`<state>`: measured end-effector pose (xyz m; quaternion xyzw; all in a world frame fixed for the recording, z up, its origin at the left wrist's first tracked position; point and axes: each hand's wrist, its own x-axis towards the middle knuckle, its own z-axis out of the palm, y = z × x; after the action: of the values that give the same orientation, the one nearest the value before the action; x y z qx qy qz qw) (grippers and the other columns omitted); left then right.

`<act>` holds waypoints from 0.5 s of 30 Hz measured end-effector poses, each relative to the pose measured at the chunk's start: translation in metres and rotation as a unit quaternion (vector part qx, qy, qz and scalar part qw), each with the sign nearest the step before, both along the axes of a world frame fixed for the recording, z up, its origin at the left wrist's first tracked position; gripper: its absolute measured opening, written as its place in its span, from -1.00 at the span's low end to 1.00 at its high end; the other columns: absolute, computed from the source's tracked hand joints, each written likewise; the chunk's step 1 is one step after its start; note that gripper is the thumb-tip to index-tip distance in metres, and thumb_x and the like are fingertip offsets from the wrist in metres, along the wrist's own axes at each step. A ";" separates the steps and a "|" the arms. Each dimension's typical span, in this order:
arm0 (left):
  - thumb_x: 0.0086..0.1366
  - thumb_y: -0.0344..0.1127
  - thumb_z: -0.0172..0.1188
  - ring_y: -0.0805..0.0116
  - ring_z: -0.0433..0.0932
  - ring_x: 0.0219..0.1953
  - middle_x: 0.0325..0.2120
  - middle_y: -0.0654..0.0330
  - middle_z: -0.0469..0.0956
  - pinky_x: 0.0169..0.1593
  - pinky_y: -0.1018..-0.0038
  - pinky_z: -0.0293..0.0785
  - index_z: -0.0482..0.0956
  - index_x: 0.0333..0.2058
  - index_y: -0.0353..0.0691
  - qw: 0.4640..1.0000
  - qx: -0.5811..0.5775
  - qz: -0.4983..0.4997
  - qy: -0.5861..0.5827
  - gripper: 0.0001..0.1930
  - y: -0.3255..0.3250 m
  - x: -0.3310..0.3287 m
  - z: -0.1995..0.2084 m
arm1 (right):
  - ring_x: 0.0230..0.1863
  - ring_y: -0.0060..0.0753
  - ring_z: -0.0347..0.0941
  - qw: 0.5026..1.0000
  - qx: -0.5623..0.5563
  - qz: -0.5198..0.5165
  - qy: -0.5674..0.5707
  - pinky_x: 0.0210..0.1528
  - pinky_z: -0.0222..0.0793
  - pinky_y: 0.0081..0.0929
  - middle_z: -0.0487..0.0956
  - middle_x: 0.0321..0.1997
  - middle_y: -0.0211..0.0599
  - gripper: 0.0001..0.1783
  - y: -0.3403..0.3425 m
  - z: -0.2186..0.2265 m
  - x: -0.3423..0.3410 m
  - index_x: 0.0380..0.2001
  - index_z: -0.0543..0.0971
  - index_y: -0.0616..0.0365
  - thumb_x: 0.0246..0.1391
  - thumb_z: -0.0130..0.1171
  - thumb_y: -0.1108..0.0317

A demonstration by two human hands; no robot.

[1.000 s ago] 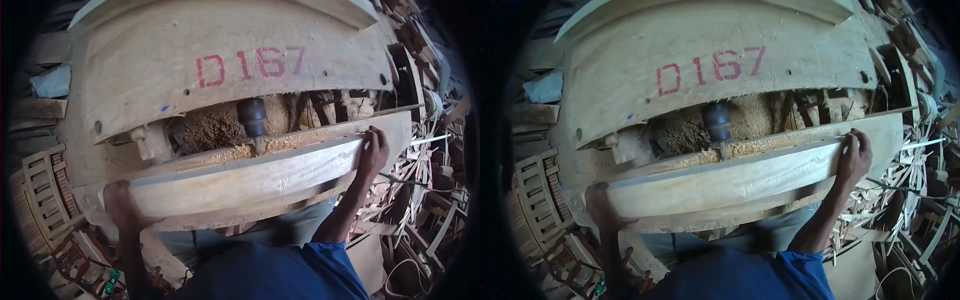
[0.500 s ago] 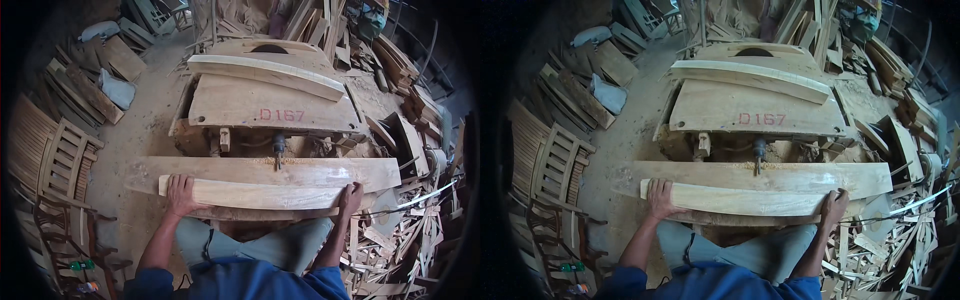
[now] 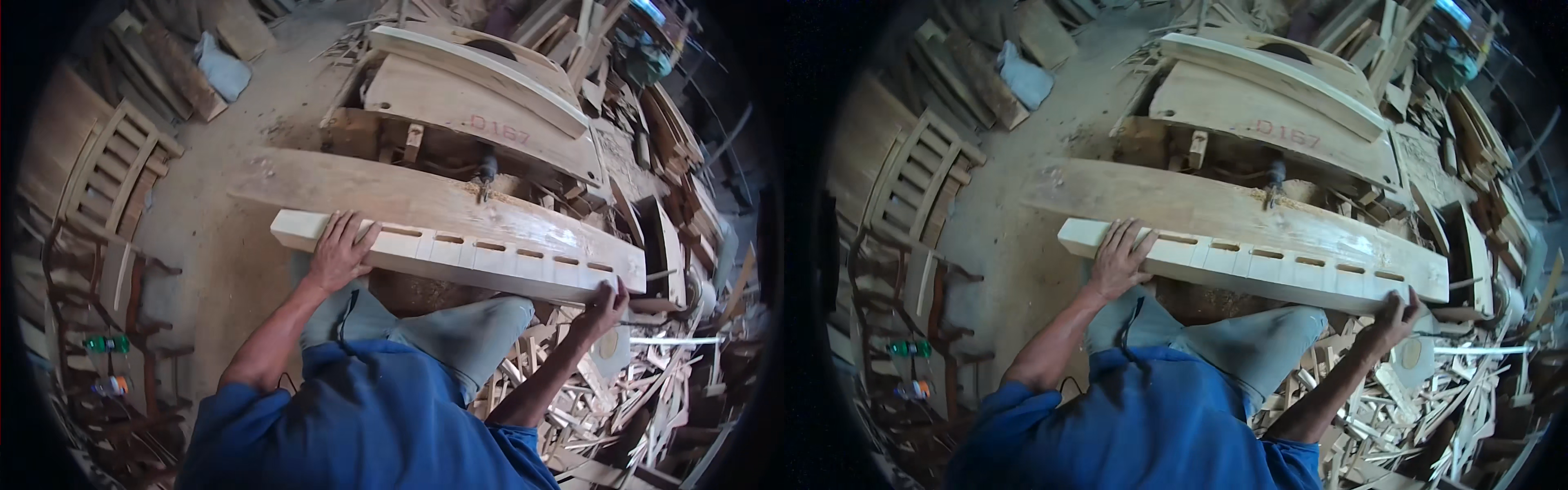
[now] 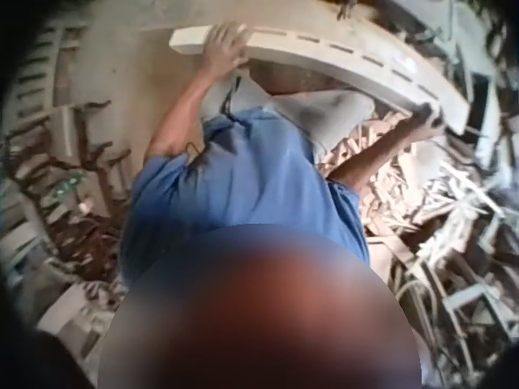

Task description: Use a mortising machine to cut slots into curved wooden furniture components.

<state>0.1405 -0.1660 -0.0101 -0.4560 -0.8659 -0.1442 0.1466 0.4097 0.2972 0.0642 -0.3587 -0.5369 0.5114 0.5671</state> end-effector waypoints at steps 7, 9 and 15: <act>-0.07 0.13 0.72 -0.17 0.40 0.44 0.36 -0.10 0.46 0.57 -0.12 0.21 0.29 0.54 -0.18 0.983 0.164 0.055 -0.055 0.24 0.002 0.018 0.021 | 0.19 -0.17 0.59 0.984 0.156 0.031 0.083 0.17 0.59 -0.26 0.57 0.24 -0.13 -0.54 -0.025 0.076 -0.001 0.19 0.60 0.31 0.22 0.25 0.47; -0.02 0.02 0.71 -0.14 0.48 0.27 0.17 -0.03 0.53 0.45 -0.10 0.29 0.40 0.34 -0.19 0.982 0.164 0.069 -0.060 0.00 0.001 0.024 0.026 | 0.20 -0.11 0.57 0.967 0.162 0.088 0.177 0.23 0.57 -0.14 0.56 0.22 -0.07 -0.46 -0.029 0.091 -0.001 0.21 0.58 0.28 0.13 0.27 0.44; 0.07 -0.36 0.53 -0.22 0.49 0.15 0.03 -0.09 0.50 0.33 -0.10 0.35 0.42 0.11 -0.24 0.953 0.281 0.108 0.045 -0.36 -0.012 0.059 0.022 | 0.33 0.18 0.50 0.897 0.203 0.176 0.351 0.46 0.43 0.29 0.56 0.22 0.17 -0.30 -0.051 0.126 0.012 0.16 0.51 0.31 -0.12 0.31 0.28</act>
<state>0.1997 -0.1778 0.0119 -0.3062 -0.8270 -0.3439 0.3226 0.4216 0.2460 0.1907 0.0678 -0.4497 0.5753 0.6798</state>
